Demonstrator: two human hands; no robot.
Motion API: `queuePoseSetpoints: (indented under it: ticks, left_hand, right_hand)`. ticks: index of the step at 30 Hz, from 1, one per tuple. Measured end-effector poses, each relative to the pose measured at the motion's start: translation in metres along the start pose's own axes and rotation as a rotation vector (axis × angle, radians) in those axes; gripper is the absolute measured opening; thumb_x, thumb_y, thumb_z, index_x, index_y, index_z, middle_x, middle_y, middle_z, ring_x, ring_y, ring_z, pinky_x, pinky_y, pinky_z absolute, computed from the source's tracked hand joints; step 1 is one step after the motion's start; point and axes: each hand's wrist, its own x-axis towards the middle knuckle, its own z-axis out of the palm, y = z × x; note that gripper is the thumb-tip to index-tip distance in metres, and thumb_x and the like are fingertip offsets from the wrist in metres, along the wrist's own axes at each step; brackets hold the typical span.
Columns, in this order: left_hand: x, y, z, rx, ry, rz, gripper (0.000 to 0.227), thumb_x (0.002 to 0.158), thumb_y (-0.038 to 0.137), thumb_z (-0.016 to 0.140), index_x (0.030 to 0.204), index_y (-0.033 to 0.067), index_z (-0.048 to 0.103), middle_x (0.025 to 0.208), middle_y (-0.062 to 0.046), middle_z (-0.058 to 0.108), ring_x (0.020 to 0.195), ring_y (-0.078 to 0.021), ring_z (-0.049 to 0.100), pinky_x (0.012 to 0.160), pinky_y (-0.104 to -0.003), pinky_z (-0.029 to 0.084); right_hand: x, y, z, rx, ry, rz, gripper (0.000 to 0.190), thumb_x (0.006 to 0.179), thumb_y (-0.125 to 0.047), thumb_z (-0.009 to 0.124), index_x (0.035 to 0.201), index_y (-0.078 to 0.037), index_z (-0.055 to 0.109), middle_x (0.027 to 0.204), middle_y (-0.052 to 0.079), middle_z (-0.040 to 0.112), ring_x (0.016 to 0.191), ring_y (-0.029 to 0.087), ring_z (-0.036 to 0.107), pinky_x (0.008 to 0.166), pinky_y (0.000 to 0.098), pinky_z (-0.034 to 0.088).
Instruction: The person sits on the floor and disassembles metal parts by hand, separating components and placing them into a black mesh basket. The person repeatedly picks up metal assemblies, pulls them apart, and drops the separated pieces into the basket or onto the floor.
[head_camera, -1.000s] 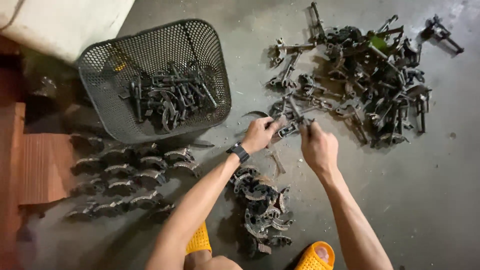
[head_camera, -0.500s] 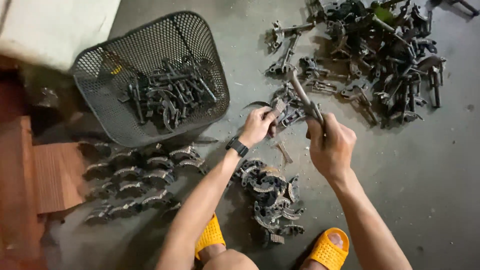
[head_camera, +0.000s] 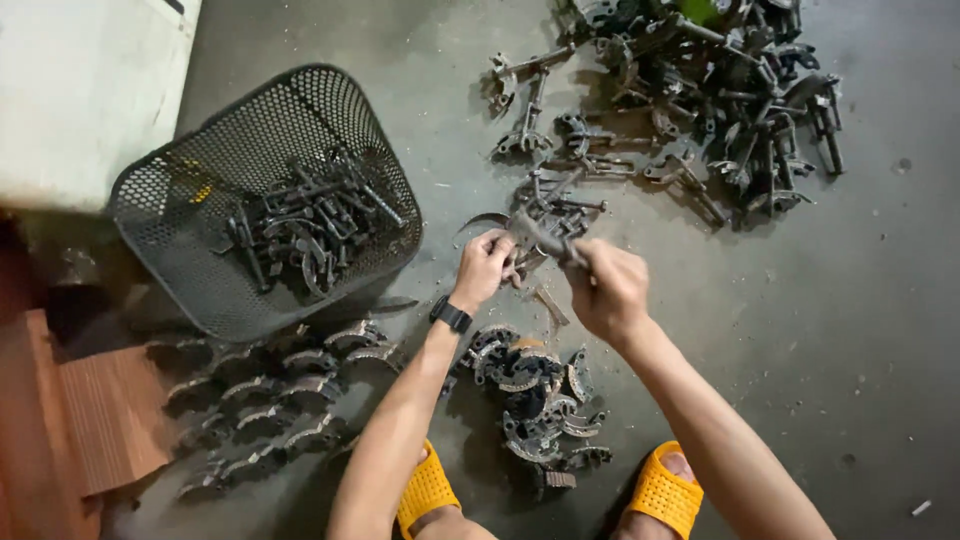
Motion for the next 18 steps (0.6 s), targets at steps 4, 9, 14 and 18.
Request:
queuePoseSetpoints:
  ticks: [4,9,14,18]
  left_hand:
    - [0.000,0.014,0.007,0.094,0.017,0.059,0.027,0.103,0.023,0.061,0.090,-0.0004,0.063,0.073,-0.001,0.059,0.056,-0.0086,0.051,0.050,-0.030,0.050]
    - [-0.004,0.049,0.014,-0.044,0.052,0.093,0.026,0.105,0.026,0.059,0.099,0.0014,0.065,0.076,-0.001,0.063,0.062,-0.0108,0.061,0.059,-0.029,0.057]
    - [0.003,0.052,-0.004,-0.008,0.032,0.121,0.025,0.103,0.022,0.062,0.105,-0.0013,0.070,0.084,-0.004,0.071,0.069,-0.0112,0.067,0.062,-0.029,0.060]
    - [-0.009,0.054,-0.009,0.190,0.008,0.160,0.027,0.102,0.022,0.064,0.112,-0.0020,0.073,0.091,-0.005,0.075,0.077,-0.0096,0.070,0.064,-0.027,0.060]
  right_hand:
    - [-0.011,0.039,0.023,-0.260,-0.153,0.103,0.029,0.103,-0.023,0.066,0.085,-0.001,0.062,0.060,0.018,0.058,0.052,0.035,0.057,0.050,0.0448,0.044]
    - [0.017,-0.008,-0.013,-0.149,-0.105,0.402,0.022,0.102,-0.018,0.070,0.087,-0.002,0.066,0.061,0.008,0.061,0.047,0.024,0.057,0.045,0.0393,0.045]
    - [-0.003,0.039,-0.030,0.267,0.156,0.474,0.012,0.102,-0.013,0.072,0.102,-0.001,0.070,0.076,0.004,0.069,0.062,0.015,0.064,0.053,0.0323,0.050]
    - [0.026,0.038,-0.061,0.887,0.472,0.743,0.004,0.096,-0.005,0.070,0.094,-0.003,0.068,0.086,0.005,0.073,0.073,0.015,0.071,0.066,0.0299,0.060]
